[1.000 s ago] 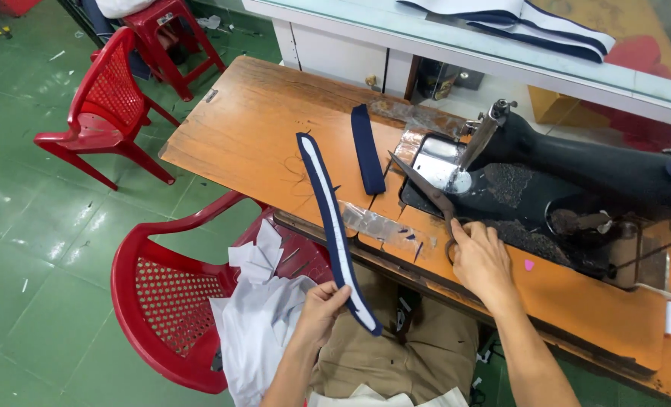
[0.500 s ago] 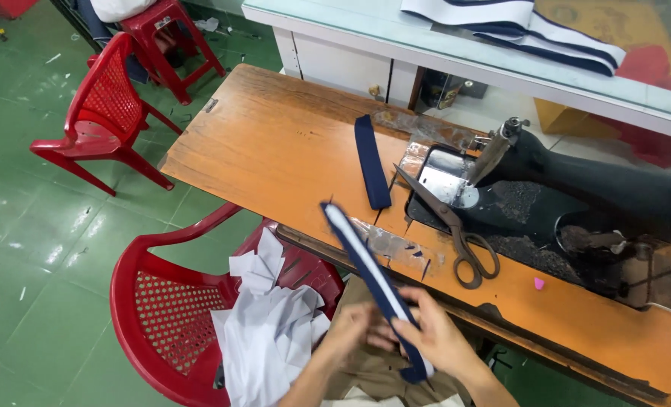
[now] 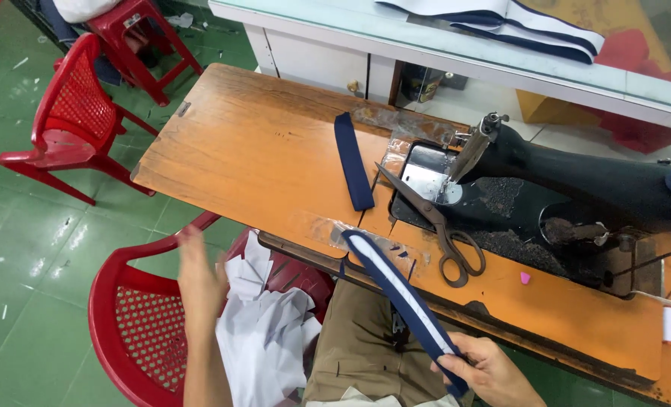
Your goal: The person uses shears to trim the edges of a long blue and white fabric strip. They repeatedly cut small pieces from the strip, fold the fabric, and place the trimmed pieces on the table next to a sewing machine.
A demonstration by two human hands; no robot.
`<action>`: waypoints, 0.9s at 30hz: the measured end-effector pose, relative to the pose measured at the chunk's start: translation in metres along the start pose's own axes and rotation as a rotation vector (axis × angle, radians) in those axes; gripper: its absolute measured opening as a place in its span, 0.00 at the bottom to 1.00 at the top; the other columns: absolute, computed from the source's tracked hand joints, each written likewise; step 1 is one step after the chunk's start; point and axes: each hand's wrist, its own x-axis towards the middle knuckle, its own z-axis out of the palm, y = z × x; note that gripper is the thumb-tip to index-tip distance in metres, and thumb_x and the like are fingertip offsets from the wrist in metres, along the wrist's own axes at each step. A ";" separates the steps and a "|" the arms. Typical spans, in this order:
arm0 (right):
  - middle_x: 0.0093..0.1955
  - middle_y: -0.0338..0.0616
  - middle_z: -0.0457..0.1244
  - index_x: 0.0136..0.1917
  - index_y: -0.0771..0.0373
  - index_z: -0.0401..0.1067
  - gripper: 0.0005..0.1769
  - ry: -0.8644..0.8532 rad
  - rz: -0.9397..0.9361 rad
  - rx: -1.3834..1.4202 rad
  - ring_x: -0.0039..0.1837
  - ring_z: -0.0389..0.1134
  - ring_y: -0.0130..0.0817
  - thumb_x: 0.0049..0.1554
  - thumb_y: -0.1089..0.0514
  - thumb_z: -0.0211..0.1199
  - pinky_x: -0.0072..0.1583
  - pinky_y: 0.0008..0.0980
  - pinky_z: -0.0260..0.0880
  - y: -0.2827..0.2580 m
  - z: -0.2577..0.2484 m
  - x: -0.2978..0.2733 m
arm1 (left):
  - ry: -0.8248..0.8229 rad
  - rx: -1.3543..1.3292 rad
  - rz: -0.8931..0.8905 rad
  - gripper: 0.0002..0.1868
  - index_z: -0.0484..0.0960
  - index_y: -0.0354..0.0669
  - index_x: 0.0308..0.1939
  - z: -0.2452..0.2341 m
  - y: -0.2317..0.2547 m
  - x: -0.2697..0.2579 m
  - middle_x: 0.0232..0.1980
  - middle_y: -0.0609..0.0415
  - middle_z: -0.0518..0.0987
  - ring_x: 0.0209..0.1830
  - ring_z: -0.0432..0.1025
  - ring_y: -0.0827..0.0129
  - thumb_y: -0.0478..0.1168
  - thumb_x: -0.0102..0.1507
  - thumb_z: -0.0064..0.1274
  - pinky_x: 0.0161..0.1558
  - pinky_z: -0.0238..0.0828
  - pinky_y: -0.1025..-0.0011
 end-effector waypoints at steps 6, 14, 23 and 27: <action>0.45 0.49 0.78 0.65 0.71 0.73 0.21 -0.143 -0.729 0.040 0.37 0.78 0.34 0.59 0.62 0.62 0.40 0.29 0.87 -0.012 0.032 0.021 | -1.165 -0.305 0.085 0.23 0.92 0.56 0.49 0.038 0.120 -0.114 0.42 0.61 0.91 0.27 0.75 0.82 0.50 0.58 0.44 0.30 0.73 0.81; 0.61 0.37 0.72 0.68 0.51 0.74 0.28 -0.018 -0.510 -0.450 0.62 0.73 0.34 0.54 0.52 0.71 0.65 0.42 0.71 0.007 0.034 0.046 | -0.571 -1.067 -0.140 0.24 0.66 0.50 0.18 0.128 0.126 -0.146 0.20 0.61 0.72 0.19 0.67 0.79 0.40 0.67 0.58 0.22 0.63 0.74; 0.26 0.33 0.62 0.31 0.62 0.75 0.17 0.492 -0.448 0.083 0.32 0.57 0.22 0.58 0.52 0.67 0.35 0.29 0.51 -0.018 0.039 0.028 | -1.124 -0.545 0.211 0.27 0.69 0.52 0.18 0.103 0.182 -0.155 0.20 0.68 0.61 0.24 0.54 0.82 0.55 0.68 0.59 0.27 0.45 0.70; 0.28 0.31 0.58 0.32 0.63 0.75 0.18 0.366 -0.521 0.107 0.32 0.54 0.21 0.60 0.53 0.65 0.33 0.26 0.49 -0.022 0.036 0.015 | -0.945 -0.897 0.283 0.19 0.85 0.39 0.43 0.102 0.203 -0.124 0.39 0.54 0.82 0.37 0.74 0.71 0.53 0.66 0.56 0.36 0.70 0.73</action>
